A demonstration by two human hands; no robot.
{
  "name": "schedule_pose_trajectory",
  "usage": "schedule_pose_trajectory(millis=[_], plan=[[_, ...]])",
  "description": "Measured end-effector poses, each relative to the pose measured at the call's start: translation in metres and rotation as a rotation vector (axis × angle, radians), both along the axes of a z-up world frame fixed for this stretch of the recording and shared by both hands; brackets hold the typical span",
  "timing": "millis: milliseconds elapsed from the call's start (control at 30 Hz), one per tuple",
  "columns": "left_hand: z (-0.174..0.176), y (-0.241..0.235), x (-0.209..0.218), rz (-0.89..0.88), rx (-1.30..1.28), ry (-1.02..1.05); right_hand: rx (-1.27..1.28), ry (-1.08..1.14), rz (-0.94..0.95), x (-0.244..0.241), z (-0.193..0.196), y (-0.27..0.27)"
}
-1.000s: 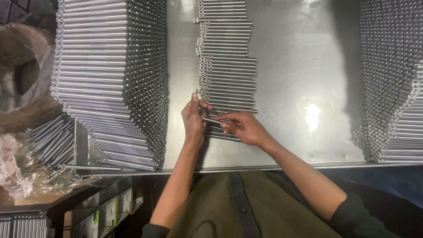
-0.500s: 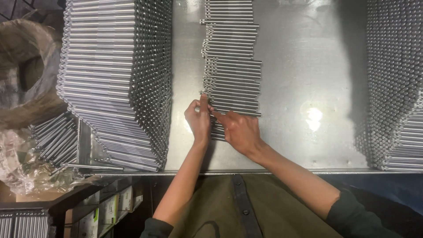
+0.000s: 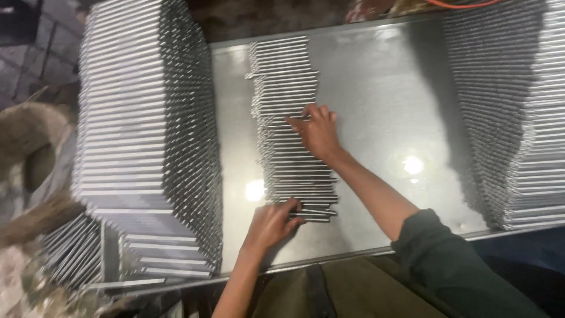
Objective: The person is manually organizing small metal rods by picking them up from a central area and stacking them neatly into a larger pile on a metal workbench.
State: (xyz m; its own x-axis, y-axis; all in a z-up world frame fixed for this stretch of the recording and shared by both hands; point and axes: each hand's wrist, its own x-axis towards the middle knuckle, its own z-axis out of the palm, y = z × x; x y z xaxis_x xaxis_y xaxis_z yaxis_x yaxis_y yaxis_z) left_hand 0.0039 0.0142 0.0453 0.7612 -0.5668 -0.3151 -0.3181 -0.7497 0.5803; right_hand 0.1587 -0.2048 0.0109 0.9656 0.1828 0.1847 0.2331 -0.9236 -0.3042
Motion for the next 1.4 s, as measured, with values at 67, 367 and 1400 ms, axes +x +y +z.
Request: schedule_pose_trajectory(millis=[67,367,1400], plan=[[-0.021,-0.004,-0.007,0.084,-0.065,-0.111,0.002,-0.127,0.007,0.005,-0.016,0.002],[-0.071,-0.010,-0.011,0.419,-0.015,-0.247,0.287,-0.534,-0.185,-0.022,0.062,-0.149],[-0.002,0.014,-0.007,1.394,-0.830,0.399,0.092,-0.031,-0.687,-0.017,0.180,-0.372]])
